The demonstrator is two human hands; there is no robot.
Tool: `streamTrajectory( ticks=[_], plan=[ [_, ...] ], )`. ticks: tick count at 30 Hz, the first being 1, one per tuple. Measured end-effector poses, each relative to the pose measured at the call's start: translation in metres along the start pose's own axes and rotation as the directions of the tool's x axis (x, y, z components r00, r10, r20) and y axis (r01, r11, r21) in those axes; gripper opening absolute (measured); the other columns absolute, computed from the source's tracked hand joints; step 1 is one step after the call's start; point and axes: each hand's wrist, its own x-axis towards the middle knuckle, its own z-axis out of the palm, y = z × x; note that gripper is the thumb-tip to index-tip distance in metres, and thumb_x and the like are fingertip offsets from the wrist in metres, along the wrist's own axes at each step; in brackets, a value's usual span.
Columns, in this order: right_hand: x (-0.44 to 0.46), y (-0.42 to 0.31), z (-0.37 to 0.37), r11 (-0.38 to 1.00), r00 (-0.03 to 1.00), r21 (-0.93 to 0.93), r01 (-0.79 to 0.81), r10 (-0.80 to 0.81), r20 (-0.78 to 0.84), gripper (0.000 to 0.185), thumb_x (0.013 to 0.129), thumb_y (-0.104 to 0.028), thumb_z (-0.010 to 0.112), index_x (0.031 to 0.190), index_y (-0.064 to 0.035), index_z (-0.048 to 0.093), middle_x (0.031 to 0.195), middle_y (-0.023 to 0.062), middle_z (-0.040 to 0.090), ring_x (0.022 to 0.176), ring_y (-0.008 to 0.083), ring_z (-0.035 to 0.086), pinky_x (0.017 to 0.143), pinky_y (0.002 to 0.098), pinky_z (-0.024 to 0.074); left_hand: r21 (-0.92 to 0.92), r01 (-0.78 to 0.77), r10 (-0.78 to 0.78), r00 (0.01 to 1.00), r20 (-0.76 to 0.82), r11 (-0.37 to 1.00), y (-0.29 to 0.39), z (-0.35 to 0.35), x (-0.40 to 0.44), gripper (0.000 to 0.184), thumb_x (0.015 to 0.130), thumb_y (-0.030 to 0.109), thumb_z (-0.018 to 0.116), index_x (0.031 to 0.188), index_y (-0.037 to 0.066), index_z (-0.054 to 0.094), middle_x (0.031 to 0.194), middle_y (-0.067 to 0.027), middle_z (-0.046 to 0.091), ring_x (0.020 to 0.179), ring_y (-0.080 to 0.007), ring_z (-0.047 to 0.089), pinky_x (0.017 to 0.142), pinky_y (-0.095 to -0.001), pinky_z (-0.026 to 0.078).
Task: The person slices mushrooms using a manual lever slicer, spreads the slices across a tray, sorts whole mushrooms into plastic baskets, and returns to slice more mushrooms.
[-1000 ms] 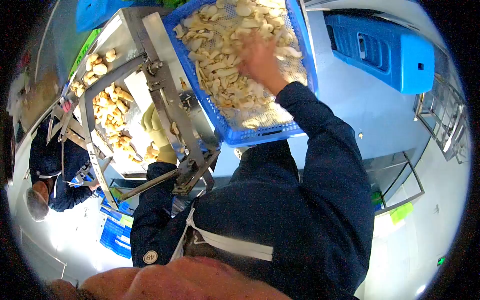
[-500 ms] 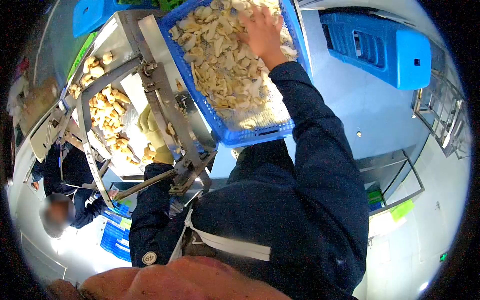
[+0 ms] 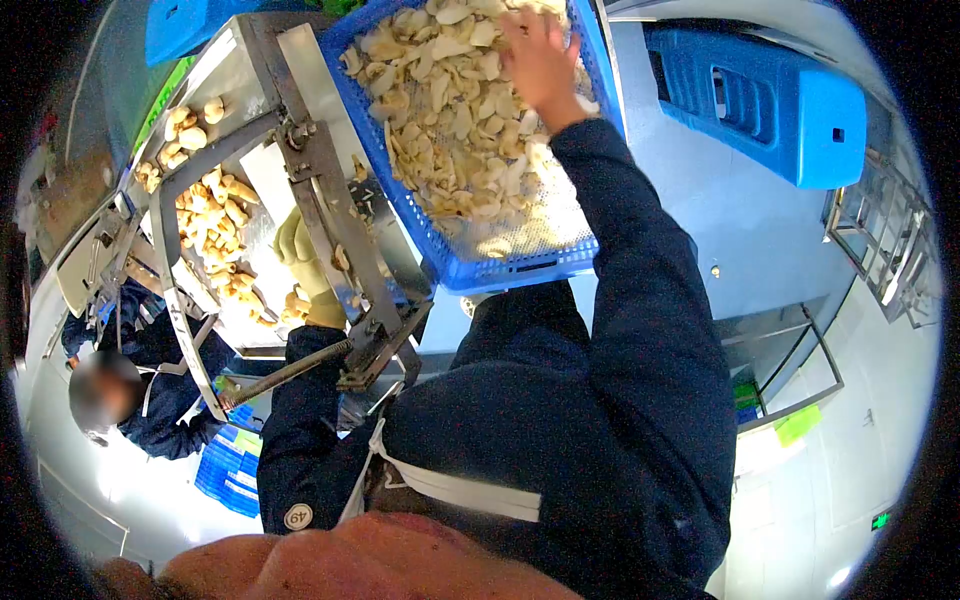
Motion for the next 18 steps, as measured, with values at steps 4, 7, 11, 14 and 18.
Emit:
streamTrajectory(
  ticks=[4, 7, 11, 14, 18],
  plan=[
    [-0.027, -0.008, 0.009, 0.98, 0.978, -0.025, 0.197, -0.194, 0.075, 0.043, 0.086, -0.037, 0.062, 0.128, -0.0318, 0.054, 0.143, -0.001, 0.039, 0.134, 0.0316, 0.03, 0.103, 0.0613, 0.0269, 0.036, 0.005, -0.004, 1.0, -0.019, 0.999, -0.005, 0.003, -0.004, 0.049, 0.077, 0.017, 0.069, 0.122, 0.009, 0.052, 0.118, -0.013, 0.052, 0.104, -0.0315, 0.054, 0.087, -0.0412, 0.046],
    [0.001, 0.006, -0.001, 0.996, 0.996, -0.037, 0.079, -0.08, -0.033, 0.038, 0.087, -0.034, 0.061, 0.125, -0.0303, 0.057, 0.143, -0.0011, 0.039, 0.133, 0.0321, 0.033, 0.1, 0.0607, 0.0297, 0.007, 0.019, -0.019, 1.0, -0.025, 1.0, 0.008, -0.003, 0.008, 0.048, 0.077, 0.019, 0.069, 0.121, 0.009, 0.053, 0.119, -0.0134, 0.053, 0.104, -0.0321, 0.054, 0.086, -0.0414, 0.046],
    [-0.003, -0.005, -0.013, 0.996, 0.994, 0.052, -0.076, 0.071, 0.082, 0.036, 0.087, -0.03, 0.059, 0.123, -0.0285, 0.057, 0.142, 0.0012, 0.04, 0.13, 0.0323, 0.036, 0.098, 0.0585, 0.0323, 0.04, -0.017, 0.019, 0.999, -0.045, 0.999, 0.005, -0.003, 0.006, 0.048, 0.076, 0.019, 0.069, 0.12, 0.008, 0.054, 0.117, -0.0137, 0.054, 0.103, -0.0327, 0.055, 0.086, -0.0414, 0.047],
    [-0.032, -0.006, -0.008, 0.994, 0.996, 0.085, -0.067, 0.072, -0.053, 0.039, 0.085, -0.023, 0.06, 0.124, -0.0253, 0.057, 0.14, 0.0045, 0.042, 0.127, 0.0318, 0.039, 0.096, 0.056, 0.0359, 0.006, 0.023, -0.023, 0.999, -0.033, 1.0, 0.0, 0.0, 0.0, 0.049, 0.076, 0.02, 0.069, 0.121, 0.008, 0.053, 0.116, -0.0141, 0.055, 0.104, -0.0332, 0.055, 0.087, -0.0422, 0.046],
    [-0.056, -0.002, -0.03, 1.0, 1.0, 0.026, -0.015, 0.014, 0.025, 0.046, 0.078, -0.018, 0.065, 0.124, -0.0211, 0.057, 0.134, 0.0078, 0.047, 0.117, 0.0336, 0.047, 0.089, 0.0489, 0.0434, -0.018, 0.047, -0.048, 0.998, -0.048, 0.999, 0.005, 0.0, 0.004, 0.048, 0.077, 0.022, 0.068, 0.12, 0.008, 0.054, 0.116, -0.0146, 0.055, 0.103, -0.0339, 0.056, 0.087, -0.0431, 0.046]
  ],
)
